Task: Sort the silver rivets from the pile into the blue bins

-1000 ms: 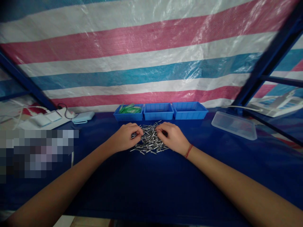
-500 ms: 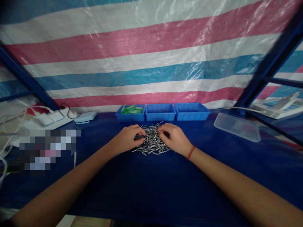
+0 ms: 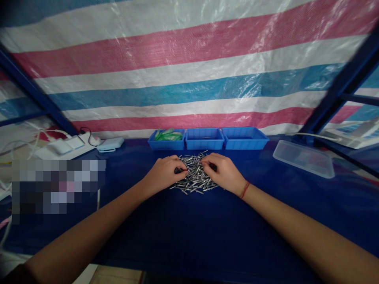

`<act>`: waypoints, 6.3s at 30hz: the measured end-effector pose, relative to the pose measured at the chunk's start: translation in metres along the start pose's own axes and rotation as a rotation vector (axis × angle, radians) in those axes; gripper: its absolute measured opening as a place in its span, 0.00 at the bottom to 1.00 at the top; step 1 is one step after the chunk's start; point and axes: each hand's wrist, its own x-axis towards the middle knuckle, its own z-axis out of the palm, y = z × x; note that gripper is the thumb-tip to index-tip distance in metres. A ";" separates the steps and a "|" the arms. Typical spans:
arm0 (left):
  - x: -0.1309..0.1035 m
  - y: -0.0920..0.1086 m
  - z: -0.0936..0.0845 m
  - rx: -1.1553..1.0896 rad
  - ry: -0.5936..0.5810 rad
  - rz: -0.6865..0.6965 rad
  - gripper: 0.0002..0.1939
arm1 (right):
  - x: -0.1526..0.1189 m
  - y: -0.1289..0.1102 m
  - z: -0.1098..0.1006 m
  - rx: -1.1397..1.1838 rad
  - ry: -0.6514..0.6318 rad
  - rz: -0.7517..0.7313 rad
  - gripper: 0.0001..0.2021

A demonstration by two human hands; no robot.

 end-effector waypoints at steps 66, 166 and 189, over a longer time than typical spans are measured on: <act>-0.003 0.013 0.011 -0.721 0.317 0.116 0.07 | -0.003 -0.039 -0.014 0.124 0.232 -0.097 0.03; -0.002 0.013 0.003 -0.514 0.475 0.200 0.05 | 0.002 -0.033 -0.003 0.145 0.240 0.031 0.03; 0.000 0.004 0.014 -0.743 0.320 0.060 0.17 | 0.025 -0.024 -0.025 -0.322 0.237 -0.163 0.11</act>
